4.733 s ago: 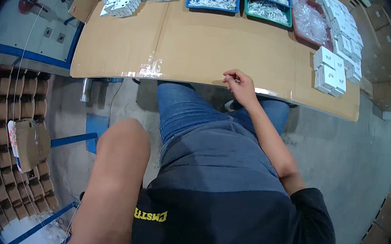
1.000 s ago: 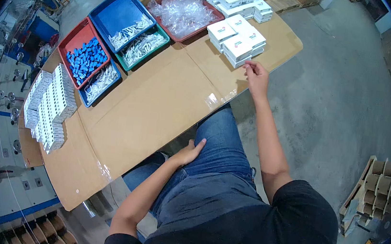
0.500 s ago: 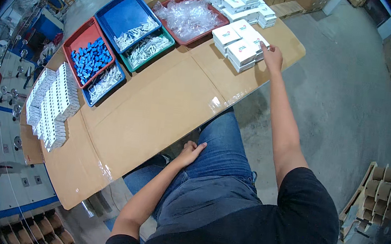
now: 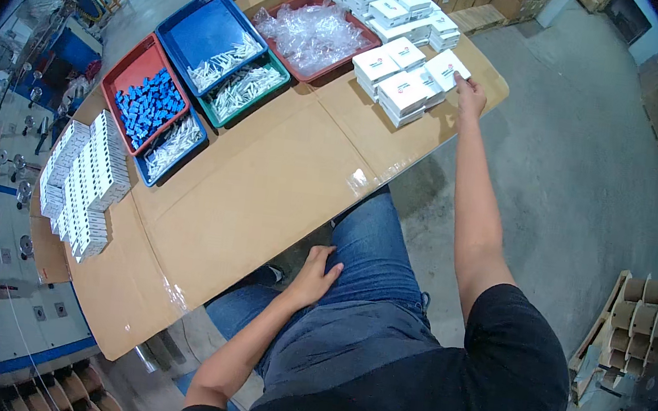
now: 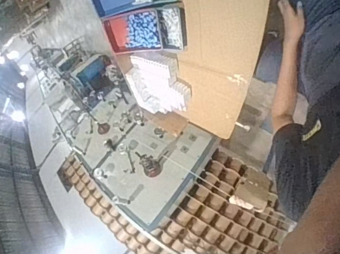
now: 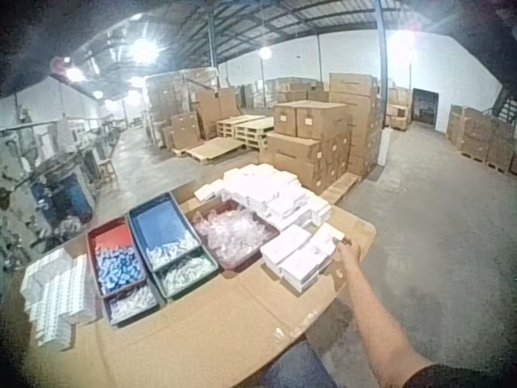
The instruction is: Assemble small electrical components into white housings and package them into boxes.
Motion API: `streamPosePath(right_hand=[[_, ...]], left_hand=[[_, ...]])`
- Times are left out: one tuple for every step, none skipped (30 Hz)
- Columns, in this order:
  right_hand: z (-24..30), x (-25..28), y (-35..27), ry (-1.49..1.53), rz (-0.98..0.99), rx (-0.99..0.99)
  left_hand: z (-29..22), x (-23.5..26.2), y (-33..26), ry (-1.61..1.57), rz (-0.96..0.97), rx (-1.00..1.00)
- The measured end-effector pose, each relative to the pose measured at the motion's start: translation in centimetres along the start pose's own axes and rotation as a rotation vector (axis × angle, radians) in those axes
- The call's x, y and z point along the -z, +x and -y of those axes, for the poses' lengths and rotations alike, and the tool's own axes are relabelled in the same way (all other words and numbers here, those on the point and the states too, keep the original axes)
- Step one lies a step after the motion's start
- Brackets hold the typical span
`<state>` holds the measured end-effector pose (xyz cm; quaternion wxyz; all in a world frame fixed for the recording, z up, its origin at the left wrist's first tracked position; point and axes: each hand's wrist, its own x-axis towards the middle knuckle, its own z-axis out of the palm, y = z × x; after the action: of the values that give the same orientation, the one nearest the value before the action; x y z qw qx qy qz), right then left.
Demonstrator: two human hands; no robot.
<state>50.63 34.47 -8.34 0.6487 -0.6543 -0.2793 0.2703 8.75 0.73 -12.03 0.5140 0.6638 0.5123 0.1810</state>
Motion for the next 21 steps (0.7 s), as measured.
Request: streamPosePath(right_hand=[[0.0, 0.5, -0.2, -0.002, -0.006, 0.000], [0.1, 1.0, -0.1, 0.242, 0.008, -0.011], [0.1, 1.5, -0.1, 0.485, 0.026, -0.021], [-0.1, 2.3, 0.2, 0.636, 0.095, -0.023], [-0.5, 3.2, 0.4, 0.634, 0.091, -0.021], [-0.7, 3.7, 0.3, 0.749, 0.178, -0.126], [-0.5, 3.9, -0.3, 0.862, 0.268, -0.233], [-0.4, 3.9, -1.0, 0.861, 0.270, -0.233], [0.4, 3.4, -2.6, 0.851, 0.241, -0.267], [1.1, 3.3, -3.6, 0.839, 0.203, -0.293], [1.3, 3.2, -4.1, 0.838, 0.199, -0.290], [1.4, 3.3, -4.3, 0.836, 0.153, -0.281], [1.6, 3.4, -4.4, 0.835, 0.107, -0.272], [1.8, 3.7, -4.6, 0.835, 0.104, -0.268], [1.9, 4.1, -4.8, 0.830, 0.206, -0.216], [2.0, 4.4, -4.9, 0.823, 0.308, -0.163], [2.1, 4.6, -5.0, 0.823, 0.305, -0.160], [2.5, 4.6, -5.3, 0.841, 0.333, -0.175], [2.7, 4.6, -5.6, 0.859, 0.362, -0.191], [2.9, 4.5, -5.9, 0.877, 0.348, -0.202], [3.2, 4.6, -6.2, 0.876, 0.348, -0.203]], left_hand=[[-1.6, 0.6, -0.9, 0.097, -0.027, -0.114], [-4.9, 1.4, -1.7, 0.128, -0.014, -0.231], [-6.5, 1.7, -2.0, 0.125, -0.012, -0.233], [-7.7, 2.0, -2.0, 0.168, 0.074, -0.242], [-8.4, 2.0, -1.8, 0.212, 0.161, -0.251], [-8.3, 1.8, -1.1, 0.204, 0.151, -0.273], [-7.9, 1.5, -0.3, 0.202, 0.149, -0.271], [-7.4, 1.1, 0.4, 0.221, 0.173, -0.285], [-7.1, 0.9, 0.9, 0.240, 0.195, -0.294], [-7.1, 0.7, 1.2, 0.240, 0.199, -0.298], [-7.1, 0.5, 1.4, 0.215, 0.180, -0.320], [-7.1, 0.3, 1.5, 0.191, 0.162, -0.343], [-6.9, -0.2, 1.5, 0.190, 0.166, -0.348], [-6.6, -0.6, 1.6, 0.189, 0.131, -0.352], [-6.7, -0.9, 1.5, 0.186, 0.096, -0.357], [-6.7, -0.9, 1.3, 0.186, 0.099, -0.361], [-6.8, -0.8, 1.0, 0.235, 0.134, -0.306], [-7.0, -0.7, 0.7, 0.285, 0.168, -0.250], [-7.0, -0.7, 0.4, 0.285, 0.169, -0.252], [-7.0, -0.8, 0.1, 0.327, 0.177, -0.227], [-7.2, -0.7, -0.2, 0.368, 0.184, -0.200]])
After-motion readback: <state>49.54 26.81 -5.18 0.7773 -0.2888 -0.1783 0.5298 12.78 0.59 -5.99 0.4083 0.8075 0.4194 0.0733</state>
